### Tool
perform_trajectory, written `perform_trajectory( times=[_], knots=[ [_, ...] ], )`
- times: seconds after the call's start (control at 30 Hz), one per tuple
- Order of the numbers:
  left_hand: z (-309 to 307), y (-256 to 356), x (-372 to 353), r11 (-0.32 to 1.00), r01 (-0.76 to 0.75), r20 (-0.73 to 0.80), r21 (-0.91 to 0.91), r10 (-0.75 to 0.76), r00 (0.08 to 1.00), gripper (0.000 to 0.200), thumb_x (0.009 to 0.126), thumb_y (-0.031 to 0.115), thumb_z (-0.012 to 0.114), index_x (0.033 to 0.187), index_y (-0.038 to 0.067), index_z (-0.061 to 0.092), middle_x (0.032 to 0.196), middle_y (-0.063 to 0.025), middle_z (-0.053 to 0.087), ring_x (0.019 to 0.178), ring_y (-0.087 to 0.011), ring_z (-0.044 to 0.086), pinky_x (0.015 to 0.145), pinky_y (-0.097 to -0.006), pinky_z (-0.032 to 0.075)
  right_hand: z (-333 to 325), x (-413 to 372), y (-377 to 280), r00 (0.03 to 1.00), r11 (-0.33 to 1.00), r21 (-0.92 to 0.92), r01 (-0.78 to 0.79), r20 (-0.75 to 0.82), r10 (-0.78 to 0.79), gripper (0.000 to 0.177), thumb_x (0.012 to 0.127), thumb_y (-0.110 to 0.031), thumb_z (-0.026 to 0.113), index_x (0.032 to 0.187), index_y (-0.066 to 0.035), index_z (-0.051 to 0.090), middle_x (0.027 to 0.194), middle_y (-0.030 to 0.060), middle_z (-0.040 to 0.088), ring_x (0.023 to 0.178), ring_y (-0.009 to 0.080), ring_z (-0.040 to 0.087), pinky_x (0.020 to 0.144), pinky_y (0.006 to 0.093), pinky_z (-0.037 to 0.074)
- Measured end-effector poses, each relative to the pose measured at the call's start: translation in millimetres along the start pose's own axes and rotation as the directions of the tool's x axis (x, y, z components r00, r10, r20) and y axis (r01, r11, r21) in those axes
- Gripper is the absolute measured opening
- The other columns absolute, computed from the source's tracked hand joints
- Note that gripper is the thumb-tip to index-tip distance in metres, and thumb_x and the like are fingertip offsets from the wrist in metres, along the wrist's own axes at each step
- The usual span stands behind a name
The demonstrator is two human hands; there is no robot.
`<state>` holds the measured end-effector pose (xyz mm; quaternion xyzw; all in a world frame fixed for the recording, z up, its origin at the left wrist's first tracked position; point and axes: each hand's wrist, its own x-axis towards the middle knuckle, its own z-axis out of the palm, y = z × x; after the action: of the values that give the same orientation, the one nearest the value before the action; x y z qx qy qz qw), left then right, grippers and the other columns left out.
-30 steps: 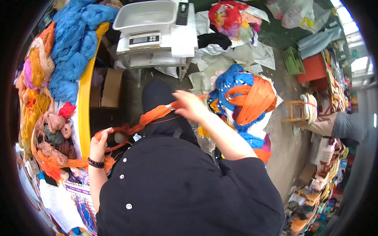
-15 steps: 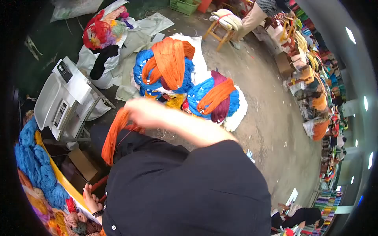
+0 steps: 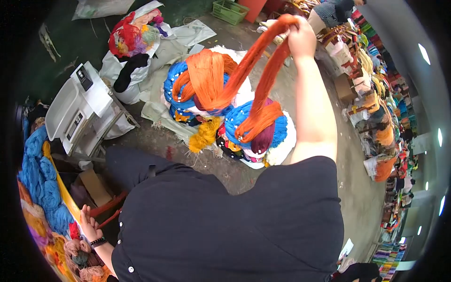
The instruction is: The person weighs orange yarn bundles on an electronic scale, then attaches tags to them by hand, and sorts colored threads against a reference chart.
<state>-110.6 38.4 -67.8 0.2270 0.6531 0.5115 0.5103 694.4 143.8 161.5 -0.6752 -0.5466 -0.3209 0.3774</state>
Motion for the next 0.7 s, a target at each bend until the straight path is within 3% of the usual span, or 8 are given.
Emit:
perform_trajectory(
  times=[0.3,0.33,0.4,0.43,0.47,0.5,0.53,0.7],
  knots=[
    [-8,-3,-2,0.997,0.024,-0.02,0.068,-0.023,1.0,0.036,0.095,0.034,0.048,0.116,0.007,0.056,0.104,-0.0023,0.063,0.042,-0.0007,0.025,0.035,-0.0179,0.016,-13,-311,76,0.912,0.951,-0.308,0.039,0.4,0.092,0.02,0.064,0.004,0.053,0.079,-0.006,0.061,0.079,0.0141,0.062,0.08,0.0339,0.06,0.072,0.0435,0.046],
    [-8,-1,-3,0.997,0.023,-0.021,0.068,-0.021,1.0,0.036,0.095,0.034,0.048,0.116,0.007,0.056,0.103,-0.0019,0.063,0.042,-0.0006,0.025,0.035,-0.0178,0.016,-30,-340,43,0.627,0.87,-0.464,-0.165,0.632,0.456,0.021,0.068,0.002,0.053,0.086,-0.006,0.062,0.084,0.0154,0.062,0.085,0.0341,0.059,0.074,0.0451,0.046],
    [-8,-2,-4,0.998,0.017,-0.023,0.068,-0.016,1.0,0.035,0.095,0.034,0.048,0.116,0.007,0.056,0.103,-0.0016,0.063,0.043,-0.0006,0.025,0.035,-0.0177,0.016,-28,-482,65,0.765,0.794,-0.601,0.087,0.551,0.333,0.036,0.077,-0.013,0.054,0.112,-0.006,0.054,0.104,0.0207,0.059,0.108,0.036,0.052,0.091,0.0423,0.042],
    [-8,-4,-4,0.998,0.027,-0.024,0.05,-0.025,0.999,0.036,0.095,0.034,0.048,0.118,0.007,0.055,0.105,-0.002,0.063,0.042,-0.0006,0.025,0.035,-0.0176,0.017,-37,-460,21,0.323,0.721,-0.661,-0.208,0.65,0.688,0.048,0.077,-0.018,0.059,0.123,-0.007,0.047,0.109,0.0236,0.058,0.108,0.0375,0.053,0.091,0.0428,0.042],
    [-7,-4,-3,0.999,0.036,-0.024,0.033,-0.035,0.999,0.037,0.095,0.034,0.047,0.12,0.007,0.054,0.106,-0.0024,0.062,0.042,-0.0007,0.025,0.035,-0.0174,0.017,-13,-507,42,0.194,0.702,-0.533,-0.473,0.714,0.673,0.057,0.076,-0.021,0.063,0.128,-0.007,0.042,0.11,0.024,0.058,0.104,0.0386,0.056,0.087,0.0445,0.045],
    [-1,-4,-5,0.999,0.032,-0.026,0.031,-0.031,0.999,0.037,0.095,0.034,0.047,0.12,0.007,0.054,0.106,-0.0024,0.062,0.042,-0.0007,0.025,0.035,-0.0174,0.017,10,-525,22,0.315,0.779,-0.464,-0.421,0.731,0.605,0.06,0.074,-0.024,0.066,0.128,-0.009,0.043,0.105,0.0223,0.06,0.099,0.0383,0.059,0.084,0.045,0.046],
    [8,-3,-9,1.0,0.027,-0.018,-0.004,-0.027,0.999,0.038,0.096,0.033,0.046,0.122,0.007,0.052,0.11,-0.0031,0.061,0.043,-0.0007,0.025,0.035,-0.0171,0.018,12,-461,-38,0.158,0.781,-0.451,-0.432,0.815,0.558,0.054,0.076,-0.026,0.064,0.125,-0.01,0.047,0.104,0.0212,0.062,0.101,0.0367,0.059,0.085,0.0441,0.046],
    [26,-3,-31,0.969,0.022,0.236,-0.246,0.038,0.971,0.042,0.097,0.029,0.04,0.131,0.005,0.044,0.12,-0.0067,0.057,0.085,-0.0108,0.058,0.067,-0.0185,0.046,82,-298,-247,0.565,0.801,0.474,-0.367,0.797,-0.213,0.028,0.083,-0.022,0.056,0.103,-0.004,0.062,0.103,0.0153,0.063,0.1,0.0319,0.058,0.087,0.0394,0.046]
  ],
)
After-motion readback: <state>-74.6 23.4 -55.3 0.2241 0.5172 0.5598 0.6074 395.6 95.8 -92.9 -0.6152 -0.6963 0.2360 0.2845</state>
